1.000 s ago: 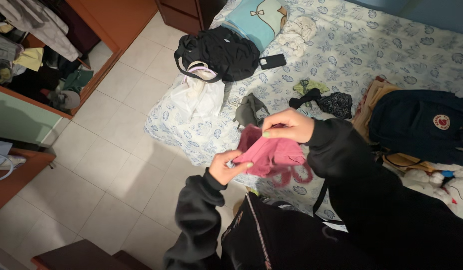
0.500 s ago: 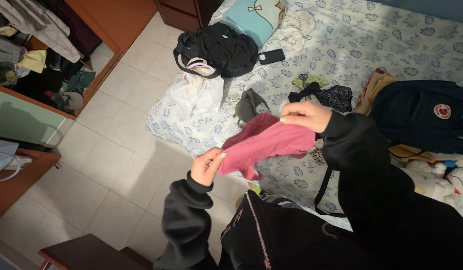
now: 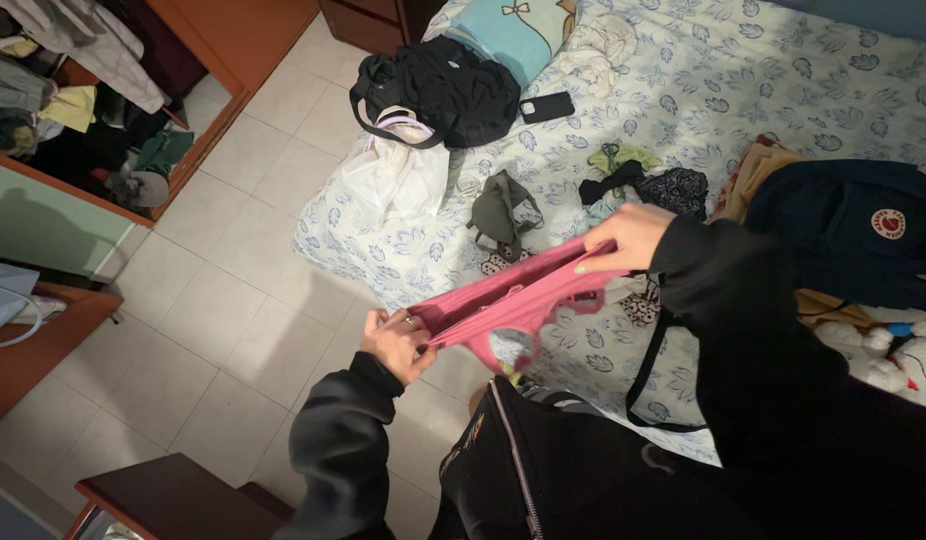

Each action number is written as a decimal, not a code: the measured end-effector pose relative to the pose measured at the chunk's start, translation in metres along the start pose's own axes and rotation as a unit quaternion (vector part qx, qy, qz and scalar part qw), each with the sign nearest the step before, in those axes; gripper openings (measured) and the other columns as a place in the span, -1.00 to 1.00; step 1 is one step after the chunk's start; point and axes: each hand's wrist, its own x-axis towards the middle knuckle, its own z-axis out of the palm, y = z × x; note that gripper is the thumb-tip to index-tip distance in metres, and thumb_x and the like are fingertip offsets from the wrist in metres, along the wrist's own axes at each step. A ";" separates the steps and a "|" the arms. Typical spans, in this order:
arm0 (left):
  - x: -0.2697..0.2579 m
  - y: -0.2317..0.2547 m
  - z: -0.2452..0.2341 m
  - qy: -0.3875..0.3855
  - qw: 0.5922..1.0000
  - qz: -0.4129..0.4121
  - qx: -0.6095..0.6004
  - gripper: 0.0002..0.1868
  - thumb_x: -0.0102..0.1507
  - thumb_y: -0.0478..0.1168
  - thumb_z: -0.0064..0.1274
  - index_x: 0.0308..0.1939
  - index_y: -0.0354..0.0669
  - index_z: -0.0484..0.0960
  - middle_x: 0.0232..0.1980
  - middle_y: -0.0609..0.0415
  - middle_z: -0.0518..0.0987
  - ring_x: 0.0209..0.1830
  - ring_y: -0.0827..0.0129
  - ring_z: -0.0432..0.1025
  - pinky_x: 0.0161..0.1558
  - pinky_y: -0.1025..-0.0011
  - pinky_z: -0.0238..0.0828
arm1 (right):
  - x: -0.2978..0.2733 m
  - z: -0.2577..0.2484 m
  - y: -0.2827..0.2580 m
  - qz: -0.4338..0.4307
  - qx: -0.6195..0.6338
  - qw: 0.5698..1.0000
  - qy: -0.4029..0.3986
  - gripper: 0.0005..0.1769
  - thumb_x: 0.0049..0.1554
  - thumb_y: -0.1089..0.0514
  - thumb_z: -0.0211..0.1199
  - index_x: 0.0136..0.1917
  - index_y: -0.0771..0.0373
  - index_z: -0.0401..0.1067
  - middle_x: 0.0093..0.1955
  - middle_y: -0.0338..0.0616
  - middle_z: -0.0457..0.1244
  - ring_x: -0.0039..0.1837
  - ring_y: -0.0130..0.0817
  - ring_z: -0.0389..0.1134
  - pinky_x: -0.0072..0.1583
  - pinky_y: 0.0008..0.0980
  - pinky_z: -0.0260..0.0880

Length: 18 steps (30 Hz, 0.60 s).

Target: The person picks up several garments from a bed and a dresser drawer, folds them by hand, and places them back into the drawer.

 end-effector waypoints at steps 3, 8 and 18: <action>-0.001 0.002 0.000 0.014 0.998 -0.003 0.061 -0.83 0.06 -0.03 0.19 -0.50 0.00 0.74 -0.03 0.21 0.68 0.10 0.36 0.40 0.10 0.03 0.13 | 0.009 0.013 0.001 -0.005 -0.074 0.997 -0.021 -0.57 0.15 -0.24 0.25 -0.25 0.15 0.52 -0.32 -0.10 0.39 -0.26 -0.15 0.41 -0.19 -0.26 0.32; -0.002 0.005 -0.020 0.072 0.993 -0.001 0.095 -0.64 0.09 0.14 0.20 -0.57 -0.03 0.74 0.06 0.16 0.68 0.12 0.32 0.37 0.01 0.01 0.11 | 0.020 0.039 0.016 -0.090 -0.198 0.973 0.075 -0.61 0.08 -0.28 0.22 -0.28 0.05 0.51 -0.04 -0.25 0.43 0.00 -0.28 0.42 0.08 -0.13 0.23; -0.016 -0.009 -0.071 0.152 0.988 0.022 -0.017 -0.71 0.24 -0.15 0.23 -0.60 -0.04 0.68 -0.03 0.26 0.73 0.32 0.38 0.46 0.18 0.17 0.09 | 0.024 0.028 0.022 -0.066 -0.240 0.955 0.158 -0.62 0.03 -0.32 0.23 -0.14 -0.06 0.59 0.12 -0.56 0.39 0.22 -0.30 0.25 0.19 -0.17 0.05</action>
